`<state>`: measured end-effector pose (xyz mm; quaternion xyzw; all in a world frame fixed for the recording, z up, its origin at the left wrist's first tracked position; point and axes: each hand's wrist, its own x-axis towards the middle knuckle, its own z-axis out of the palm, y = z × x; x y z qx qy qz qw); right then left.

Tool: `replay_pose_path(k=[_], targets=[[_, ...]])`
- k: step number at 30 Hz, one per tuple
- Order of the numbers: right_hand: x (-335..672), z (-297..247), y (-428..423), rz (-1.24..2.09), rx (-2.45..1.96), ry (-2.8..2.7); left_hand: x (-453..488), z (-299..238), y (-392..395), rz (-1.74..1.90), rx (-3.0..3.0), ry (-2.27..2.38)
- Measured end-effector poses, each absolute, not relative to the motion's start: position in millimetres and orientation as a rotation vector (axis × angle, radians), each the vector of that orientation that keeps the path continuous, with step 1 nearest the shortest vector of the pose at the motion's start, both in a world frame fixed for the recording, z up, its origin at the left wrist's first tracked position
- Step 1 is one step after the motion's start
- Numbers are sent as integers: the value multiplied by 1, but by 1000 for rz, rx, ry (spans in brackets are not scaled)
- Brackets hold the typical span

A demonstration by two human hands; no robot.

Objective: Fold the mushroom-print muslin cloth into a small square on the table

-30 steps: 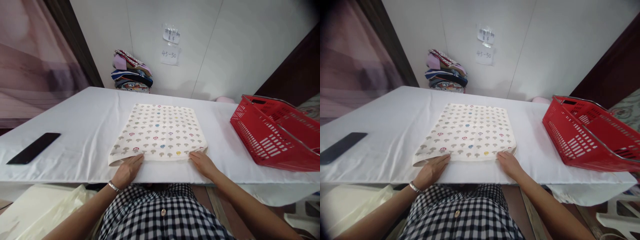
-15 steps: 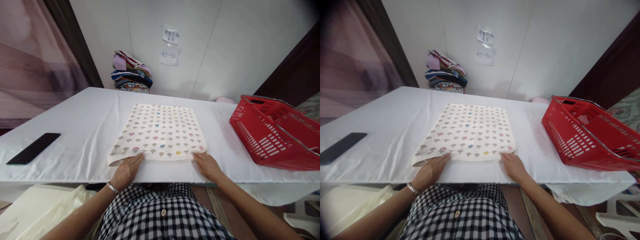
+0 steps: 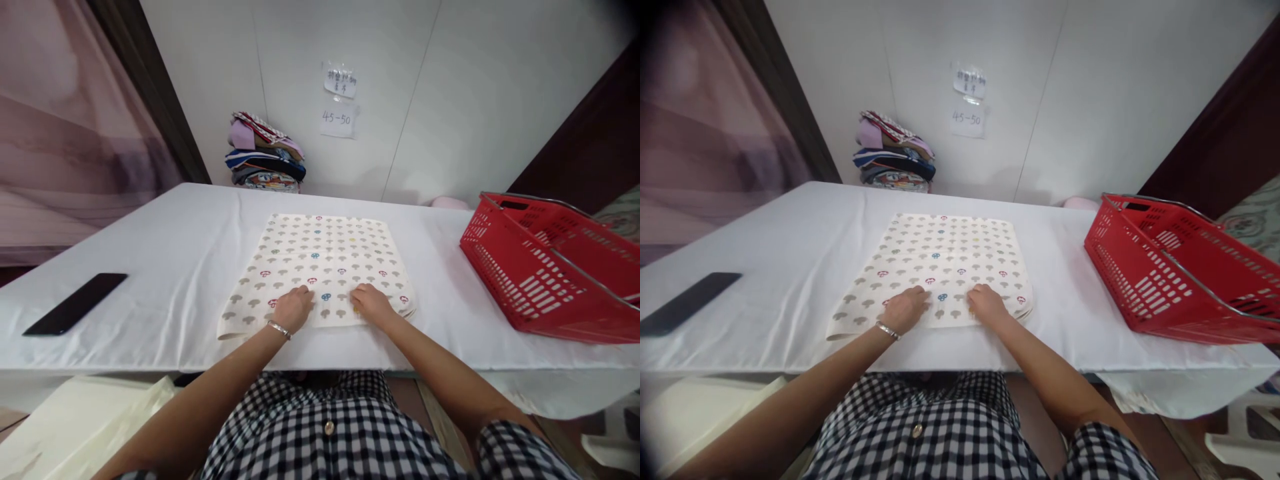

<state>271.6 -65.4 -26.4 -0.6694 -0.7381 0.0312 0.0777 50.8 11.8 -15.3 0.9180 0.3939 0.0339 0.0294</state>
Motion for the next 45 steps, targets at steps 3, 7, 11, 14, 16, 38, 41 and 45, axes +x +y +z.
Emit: replay_pose_path(k=[3, 7, 11, 14, 16, 38, 41, 45], targets=[[271, -34, -53, 105, -2017, -2240, 57, -22, 19, 29, 2801, 1231], [273, -37, -50, 61, -2011, -2303, 56, -24, 24, 91, 2855, 1209], [275, -34, -50, -11, -2006, -2257, 55, -22, 33, 166, 2939, 1190], [276, -35, -47, -20, -1994, -2227, 55, -25, 38, 152, 2955, 1178], [276, -36, -46, -19, -1992, -2214, 56, -28, 40, 156, 2966, 1182], [302, -33, 19, 180, -2205, -2129, 76, -21, 103, -18, 2615, 1384], [302, -38, 22, 150, -2208, -2146, 77, -24, 106, -12, 2639, 1388], [303, -40, 23, 181, -2192, -2092, 76, -25, 108, 49, 2671, 1381]])
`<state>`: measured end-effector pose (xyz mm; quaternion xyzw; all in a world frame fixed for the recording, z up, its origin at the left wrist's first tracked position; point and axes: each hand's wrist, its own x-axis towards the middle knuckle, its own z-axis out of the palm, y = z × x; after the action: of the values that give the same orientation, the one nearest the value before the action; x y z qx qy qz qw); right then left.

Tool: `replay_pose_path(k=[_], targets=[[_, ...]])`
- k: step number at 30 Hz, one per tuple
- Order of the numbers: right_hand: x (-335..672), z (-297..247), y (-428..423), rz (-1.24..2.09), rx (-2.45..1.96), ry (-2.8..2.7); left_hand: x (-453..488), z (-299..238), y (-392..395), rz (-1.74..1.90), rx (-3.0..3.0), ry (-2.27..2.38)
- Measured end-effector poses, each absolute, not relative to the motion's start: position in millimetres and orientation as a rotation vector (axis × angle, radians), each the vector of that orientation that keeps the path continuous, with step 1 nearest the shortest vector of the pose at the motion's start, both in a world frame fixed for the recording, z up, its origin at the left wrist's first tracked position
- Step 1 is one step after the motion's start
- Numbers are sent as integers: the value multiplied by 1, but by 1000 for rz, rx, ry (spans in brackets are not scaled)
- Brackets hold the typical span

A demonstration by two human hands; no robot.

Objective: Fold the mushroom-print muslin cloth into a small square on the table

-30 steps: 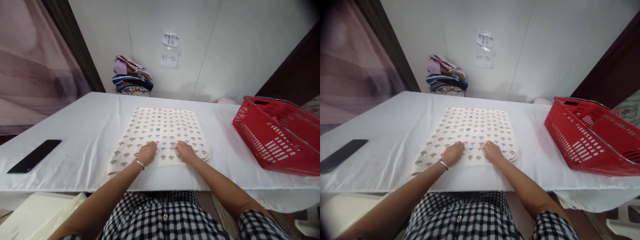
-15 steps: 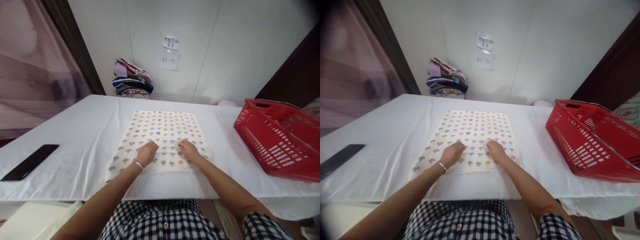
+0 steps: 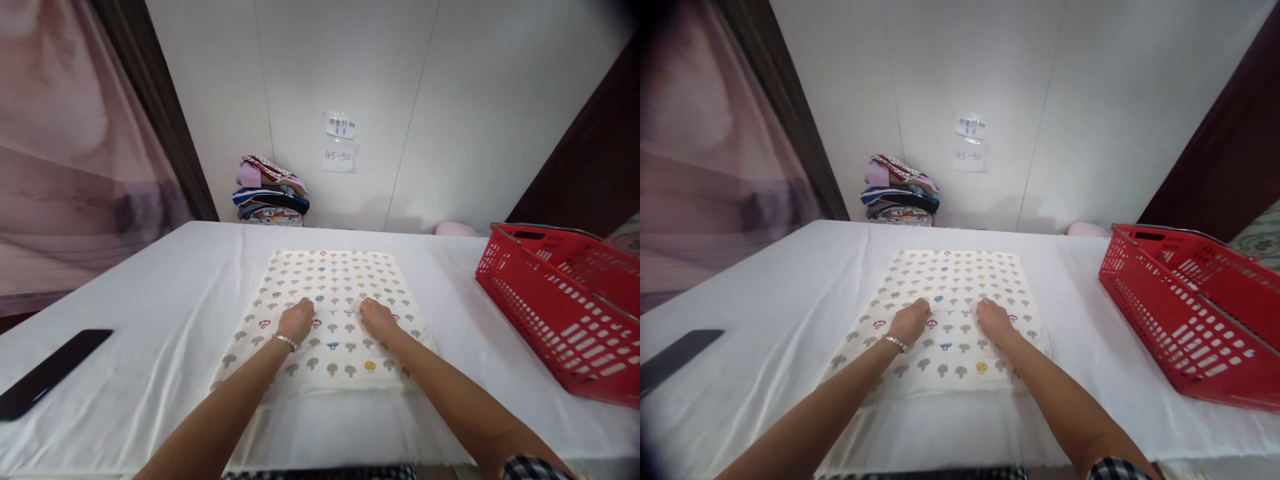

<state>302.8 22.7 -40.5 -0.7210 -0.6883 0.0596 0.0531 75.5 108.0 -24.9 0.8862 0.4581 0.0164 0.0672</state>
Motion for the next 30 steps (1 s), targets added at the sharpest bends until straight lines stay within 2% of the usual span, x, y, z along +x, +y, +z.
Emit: replay_pose_path(k=[8, 15, 20, 25, 30], targets=[[328, -31, 56, 240, -2191, -1936, 69, -14, 154, 235, 2506, 1448], [334, -35, 92, 245, -2242, -2028, 82, -19, 185, -73, 2597, 1452], [339, -38, 96, 254, -2204, -2028, 81, -18, 196, -23, 2585, 1454], [357, -36, 118, 274, -1973, -1958, 78, -25, 231, 224, 2690, 1407], [364, -43, 165, 392, -1991, -2091, 80, -45, 280, 57, 2574, 1548]])
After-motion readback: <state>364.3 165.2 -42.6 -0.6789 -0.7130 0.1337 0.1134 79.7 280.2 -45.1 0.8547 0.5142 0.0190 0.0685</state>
